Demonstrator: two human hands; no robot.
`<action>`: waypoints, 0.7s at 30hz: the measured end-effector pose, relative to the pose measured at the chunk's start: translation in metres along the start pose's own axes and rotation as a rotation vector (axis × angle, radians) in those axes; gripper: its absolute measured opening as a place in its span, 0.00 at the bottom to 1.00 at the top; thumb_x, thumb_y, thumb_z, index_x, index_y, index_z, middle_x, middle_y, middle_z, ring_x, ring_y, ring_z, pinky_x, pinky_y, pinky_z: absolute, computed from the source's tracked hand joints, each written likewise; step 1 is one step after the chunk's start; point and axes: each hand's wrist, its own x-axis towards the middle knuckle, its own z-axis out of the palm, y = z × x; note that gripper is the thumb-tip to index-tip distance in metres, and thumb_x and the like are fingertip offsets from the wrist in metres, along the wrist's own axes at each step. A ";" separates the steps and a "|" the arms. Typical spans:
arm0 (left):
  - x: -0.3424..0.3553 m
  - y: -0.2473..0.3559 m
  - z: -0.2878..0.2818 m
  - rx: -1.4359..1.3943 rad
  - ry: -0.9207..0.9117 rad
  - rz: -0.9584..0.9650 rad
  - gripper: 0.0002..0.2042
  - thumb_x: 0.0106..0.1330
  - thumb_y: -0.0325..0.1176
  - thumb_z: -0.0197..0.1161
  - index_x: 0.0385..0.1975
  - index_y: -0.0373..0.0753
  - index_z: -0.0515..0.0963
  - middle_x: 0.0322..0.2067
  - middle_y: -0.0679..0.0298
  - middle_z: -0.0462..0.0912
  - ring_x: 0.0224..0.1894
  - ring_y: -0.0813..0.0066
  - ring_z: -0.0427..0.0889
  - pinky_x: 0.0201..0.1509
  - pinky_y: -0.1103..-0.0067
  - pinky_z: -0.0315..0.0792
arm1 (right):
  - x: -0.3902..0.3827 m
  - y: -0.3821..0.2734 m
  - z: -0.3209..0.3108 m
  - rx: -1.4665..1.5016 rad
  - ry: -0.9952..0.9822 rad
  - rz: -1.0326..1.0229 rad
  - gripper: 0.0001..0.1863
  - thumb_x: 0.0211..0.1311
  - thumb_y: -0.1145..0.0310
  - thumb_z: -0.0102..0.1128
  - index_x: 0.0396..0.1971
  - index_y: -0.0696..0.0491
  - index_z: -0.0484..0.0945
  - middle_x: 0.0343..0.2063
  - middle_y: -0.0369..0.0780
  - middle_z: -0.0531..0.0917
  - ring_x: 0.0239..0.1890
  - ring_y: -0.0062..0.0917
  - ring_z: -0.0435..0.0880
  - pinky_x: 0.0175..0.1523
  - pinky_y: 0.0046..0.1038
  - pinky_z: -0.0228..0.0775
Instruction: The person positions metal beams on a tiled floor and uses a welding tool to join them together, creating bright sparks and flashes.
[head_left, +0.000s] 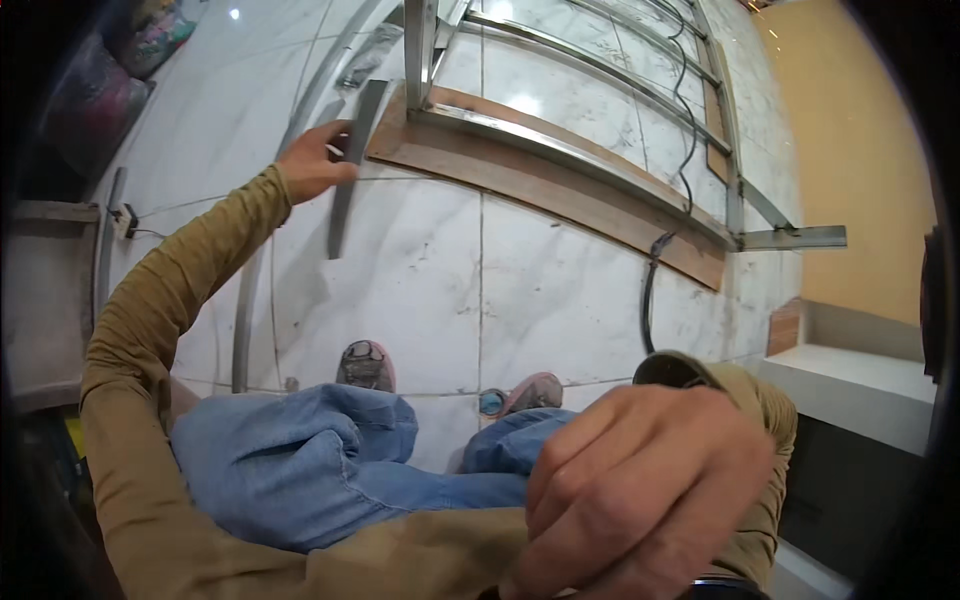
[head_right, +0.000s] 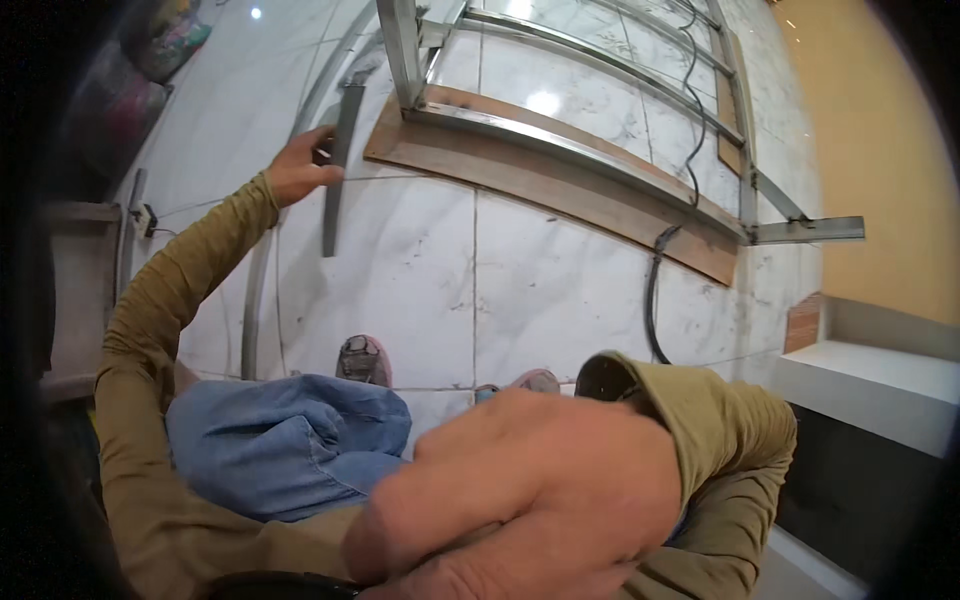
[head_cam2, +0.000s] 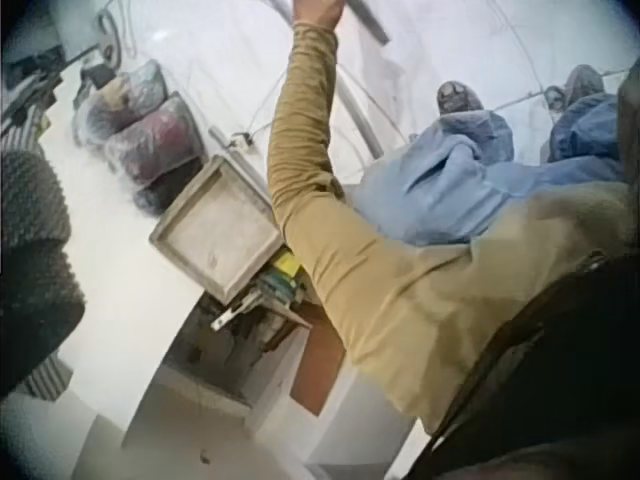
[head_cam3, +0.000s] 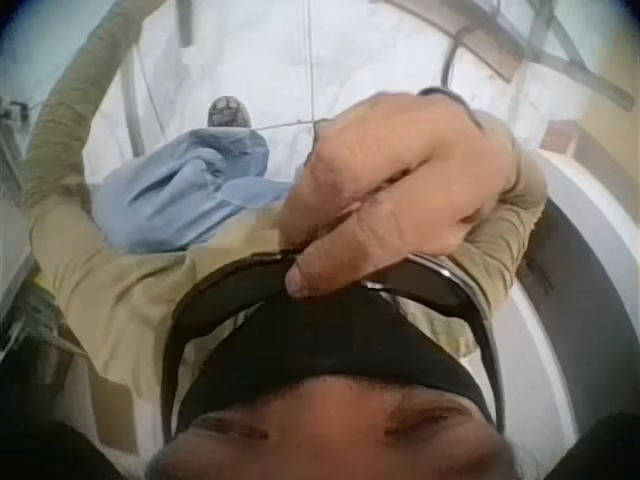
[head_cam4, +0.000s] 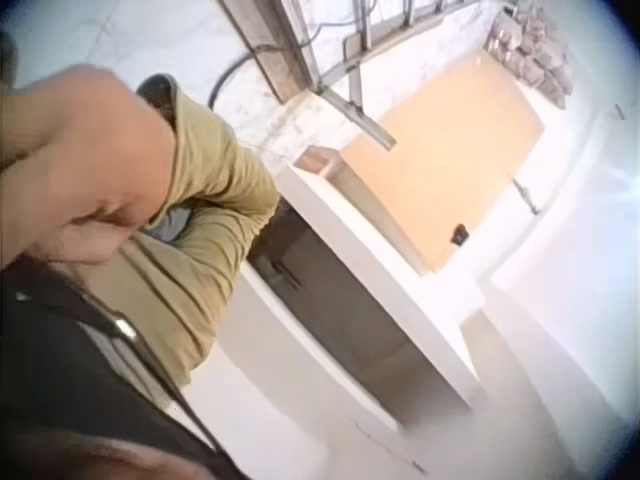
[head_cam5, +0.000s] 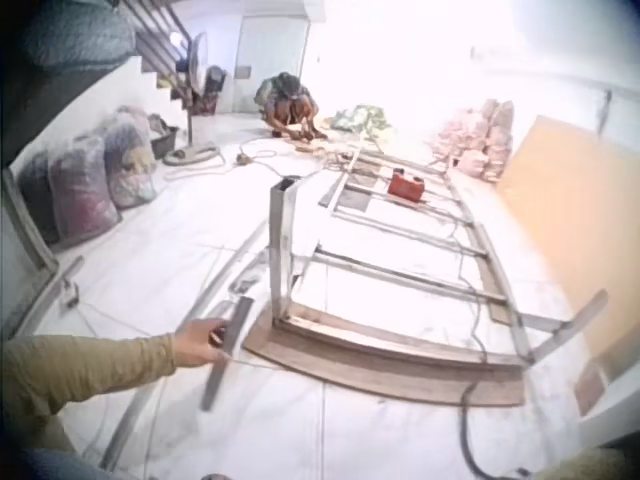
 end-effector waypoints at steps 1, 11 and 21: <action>-0.002 0.017 -0.007 -0.007 -0.037 0.025 0.30 0.56 0.33 0.68 0.60 0.30 0.71 0.48 0.51 0.81 0.47 0.64 0.82 0.53 0.71 0.77 | -0.003 0.000 -0.002 0.022 0.019 -0.011 0.18 0.73 0.67 0.53 0.32 0.66 0.85 0.27 0.49 0.84 0.23 0.30 0.83 0.29 0.25 0.75; 0.092 0.099 0.045 -0.318 0.141 0.183 0.13 0.64 0.32 0.68 0.44 0.33 0.77 0.33 0.58 0.82 0.39 0.70 0.84 0.40 0.74 0.80 | -0.023 0.006 -0.080 -0.161 -0.193 0.220 0.10 0.69 0.75 0.56 0.42 0.66 0.80 0.31 0.49 0.86 0.28 0.32 0.85 0.33 0.33 0.80; 0.131 0.074 0.093 -0.816 0.381 0.042 0.13 0.63 0.33 0.72 0.40 0.34 0.75 0.35 0.62 0.82 0.35 0.72 0.84 0.36 0.76 0.83 | -0.006 0.167 -0.351 -1.109 0.185 0.493 0.23 0.65 0.68 0.66 0.59 0.56 0.76 0.50 0.44 0.84 0.51 0.27 0.83 0.56 0.31 0.77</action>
